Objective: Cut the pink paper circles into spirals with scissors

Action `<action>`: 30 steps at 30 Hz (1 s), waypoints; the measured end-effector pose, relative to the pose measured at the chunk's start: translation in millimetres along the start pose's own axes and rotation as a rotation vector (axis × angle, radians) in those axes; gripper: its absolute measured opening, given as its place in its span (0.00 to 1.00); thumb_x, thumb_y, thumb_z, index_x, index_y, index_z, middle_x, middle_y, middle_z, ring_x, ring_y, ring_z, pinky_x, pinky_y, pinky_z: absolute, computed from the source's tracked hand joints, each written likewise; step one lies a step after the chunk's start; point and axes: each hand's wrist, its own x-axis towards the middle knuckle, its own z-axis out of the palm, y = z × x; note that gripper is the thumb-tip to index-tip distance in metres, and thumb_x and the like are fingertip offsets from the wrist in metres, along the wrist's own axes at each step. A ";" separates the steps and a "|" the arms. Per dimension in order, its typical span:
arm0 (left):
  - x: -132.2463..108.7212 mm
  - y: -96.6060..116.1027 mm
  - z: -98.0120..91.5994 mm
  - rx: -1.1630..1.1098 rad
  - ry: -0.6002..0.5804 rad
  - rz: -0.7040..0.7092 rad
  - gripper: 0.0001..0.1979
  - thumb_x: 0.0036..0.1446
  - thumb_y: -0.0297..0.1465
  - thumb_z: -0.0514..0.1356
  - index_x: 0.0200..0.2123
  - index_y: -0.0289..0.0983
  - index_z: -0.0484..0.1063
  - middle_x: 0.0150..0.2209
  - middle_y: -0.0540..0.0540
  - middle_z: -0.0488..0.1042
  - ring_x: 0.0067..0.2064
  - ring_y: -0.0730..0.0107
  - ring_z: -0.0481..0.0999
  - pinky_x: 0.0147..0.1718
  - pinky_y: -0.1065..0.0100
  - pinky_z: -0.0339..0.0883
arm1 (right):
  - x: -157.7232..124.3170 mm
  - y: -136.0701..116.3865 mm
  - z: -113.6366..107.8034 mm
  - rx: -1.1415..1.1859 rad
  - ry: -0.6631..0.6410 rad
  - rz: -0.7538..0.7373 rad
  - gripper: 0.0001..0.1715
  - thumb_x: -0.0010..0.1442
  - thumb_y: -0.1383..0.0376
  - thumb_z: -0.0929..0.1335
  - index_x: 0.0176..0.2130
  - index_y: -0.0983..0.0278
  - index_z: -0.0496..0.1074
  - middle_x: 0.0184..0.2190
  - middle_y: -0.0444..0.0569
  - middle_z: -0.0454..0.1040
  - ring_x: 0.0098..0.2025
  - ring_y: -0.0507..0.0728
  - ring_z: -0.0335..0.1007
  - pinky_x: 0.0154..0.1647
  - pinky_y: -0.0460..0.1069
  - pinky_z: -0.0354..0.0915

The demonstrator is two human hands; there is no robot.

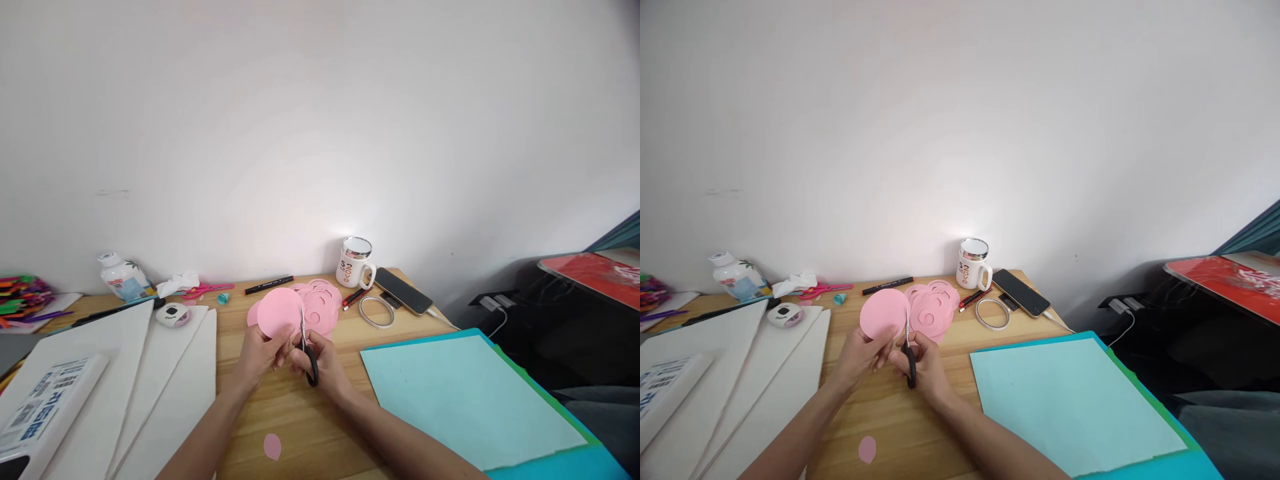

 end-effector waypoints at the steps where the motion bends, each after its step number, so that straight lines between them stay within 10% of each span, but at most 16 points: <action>1: 0.5 -1.2 -0.3 0.006 -0.008 0.001 0.21 0.47 0.40 0.58 0.10 0.34 0.60 0.08 0.54 0.58 0.12 0.81 0.54 0.13 0.75 0.48 | 0.1 -1.4 0.4 0.001 -0.004 -0.013 0.19 0.46 0.53 0.71 0.30 0.63 0.63 0.18 0.39 0.65 0.18 0.48 0.57 0.20 0.44 0.55; 30: 1.3 2.1 -1.6 -0.042 -0.047 -0.027 0.18 0.46 0.40 0.59 0.14 0.33 0.64 0.09 0.53 0.61 0.12 0.80 0.58 0.11 0.76 0.49 | -1.4 0.4 2.0 -0.011 0.026 0.010 0.19 0.46 0.53 0.71 0.28 0.63 0.63 0.16 0.38 0.63 0.16 0.48 0.55 0.17 0.43 0.52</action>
